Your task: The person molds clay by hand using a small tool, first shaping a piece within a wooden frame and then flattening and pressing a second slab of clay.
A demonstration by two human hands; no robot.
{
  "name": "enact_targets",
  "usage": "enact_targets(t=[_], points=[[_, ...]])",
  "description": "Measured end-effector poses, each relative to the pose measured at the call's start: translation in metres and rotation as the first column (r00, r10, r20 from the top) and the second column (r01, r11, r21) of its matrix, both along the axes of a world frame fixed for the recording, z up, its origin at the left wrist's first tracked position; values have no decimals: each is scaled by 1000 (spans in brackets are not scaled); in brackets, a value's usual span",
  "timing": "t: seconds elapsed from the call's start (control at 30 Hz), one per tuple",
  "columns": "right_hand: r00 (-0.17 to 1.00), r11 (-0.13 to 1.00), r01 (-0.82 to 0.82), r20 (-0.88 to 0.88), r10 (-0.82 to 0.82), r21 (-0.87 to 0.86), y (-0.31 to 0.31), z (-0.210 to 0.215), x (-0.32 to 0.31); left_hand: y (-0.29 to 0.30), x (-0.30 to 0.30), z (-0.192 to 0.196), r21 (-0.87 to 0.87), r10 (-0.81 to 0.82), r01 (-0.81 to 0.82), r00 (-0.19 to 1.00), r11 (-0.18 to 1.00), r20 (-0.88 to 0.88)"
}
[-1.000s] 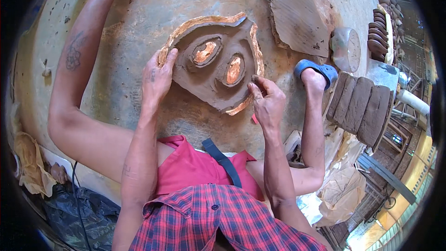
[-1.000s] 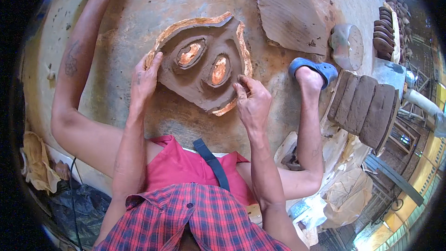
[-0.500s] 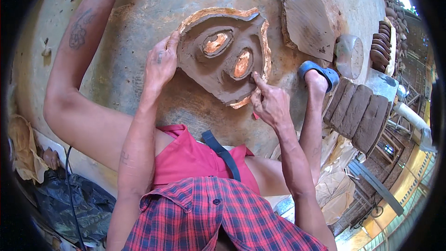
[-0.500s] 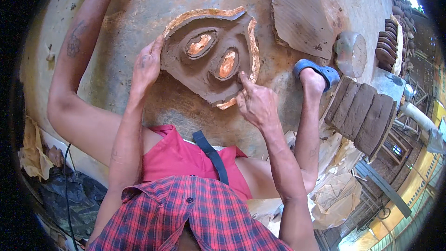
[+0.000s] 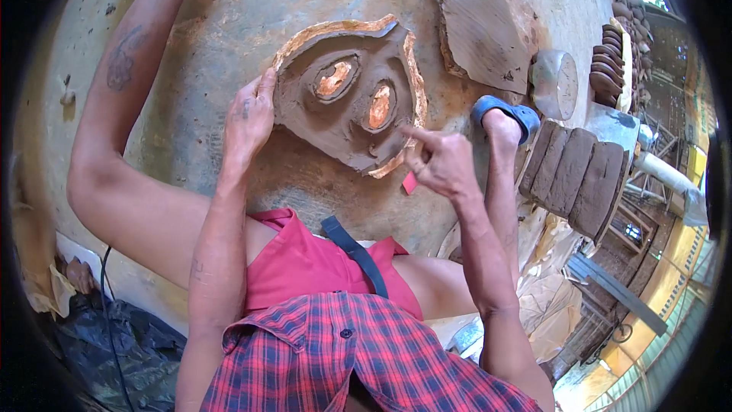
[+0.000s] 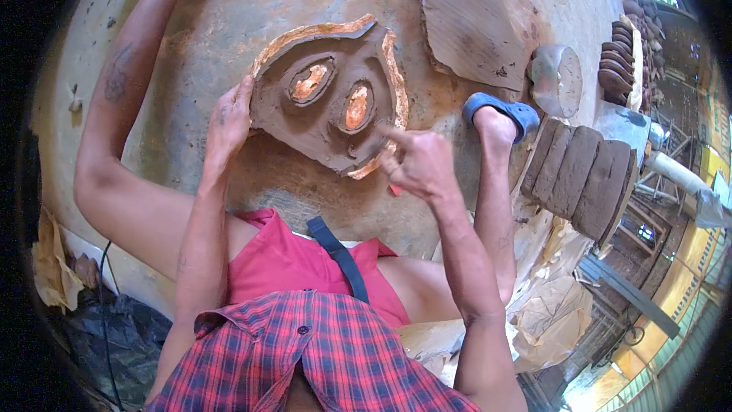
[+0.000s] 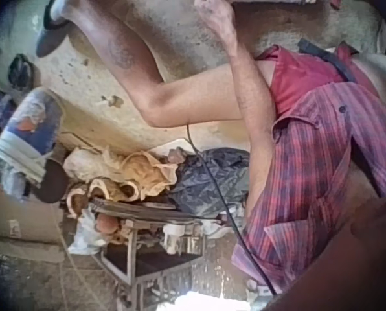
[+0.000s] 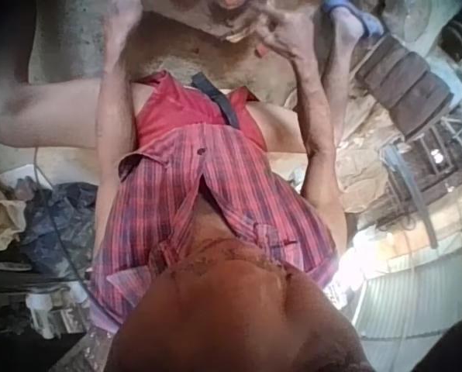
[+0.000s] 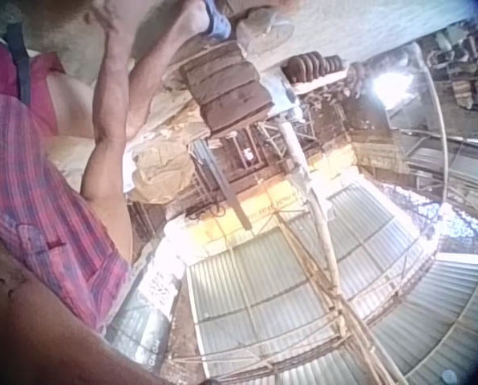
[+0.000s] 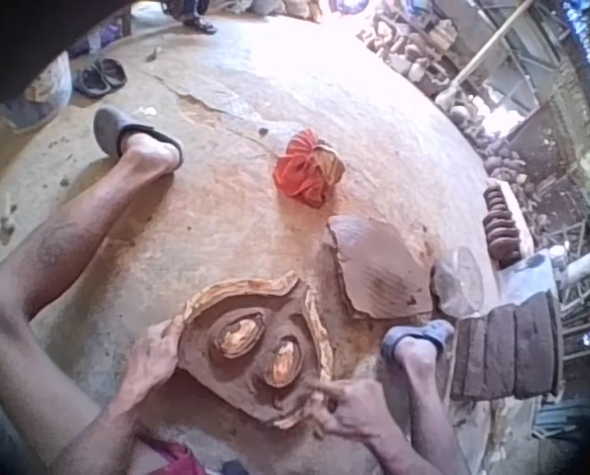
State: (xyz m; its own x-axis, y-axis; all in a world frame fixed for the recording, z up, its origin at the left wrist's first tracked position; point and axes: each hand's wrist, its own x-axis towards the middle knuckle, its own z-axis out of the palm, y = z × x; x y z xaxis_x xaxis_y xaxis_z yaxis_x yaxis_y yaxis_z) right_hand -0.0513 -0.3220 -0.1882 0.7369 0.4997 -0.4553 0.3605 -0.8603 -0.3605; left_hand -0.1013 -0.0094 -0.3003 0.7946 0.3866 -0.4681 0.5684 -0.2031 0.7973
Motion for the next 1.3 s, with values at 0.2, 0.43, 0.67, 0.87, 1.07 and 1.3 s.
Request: enact_targets(t=[0.2,0.43,0.67,0.87,1.07,1.3], points=[[989,955,-124,45,141,-269,-16,-18,-4,8,-2,-2,-71,-37,31,996,997,-77],[993,946,-76,-107,44,-314,40,-13,-62,-6,-18,3,-40,23,-25,997,999,-73],[999,928,-28,32,42,-371,67,-38,-105,-15,-35,-14,-196,133,-154,984,969,-115],[940,936,336,94,-327,-105,36,-45,-111,-39,-59,-19,-349,191,-226,973,910,-131],[966,959,258,6,-260,-120,56,-60,-111,-37,-63,0,-522,201,-316,943,792,-266],[996,991,75,-58,-69,112,93,-79,-112,-37,-59,2,-585,169,-291,952,757,-255]])
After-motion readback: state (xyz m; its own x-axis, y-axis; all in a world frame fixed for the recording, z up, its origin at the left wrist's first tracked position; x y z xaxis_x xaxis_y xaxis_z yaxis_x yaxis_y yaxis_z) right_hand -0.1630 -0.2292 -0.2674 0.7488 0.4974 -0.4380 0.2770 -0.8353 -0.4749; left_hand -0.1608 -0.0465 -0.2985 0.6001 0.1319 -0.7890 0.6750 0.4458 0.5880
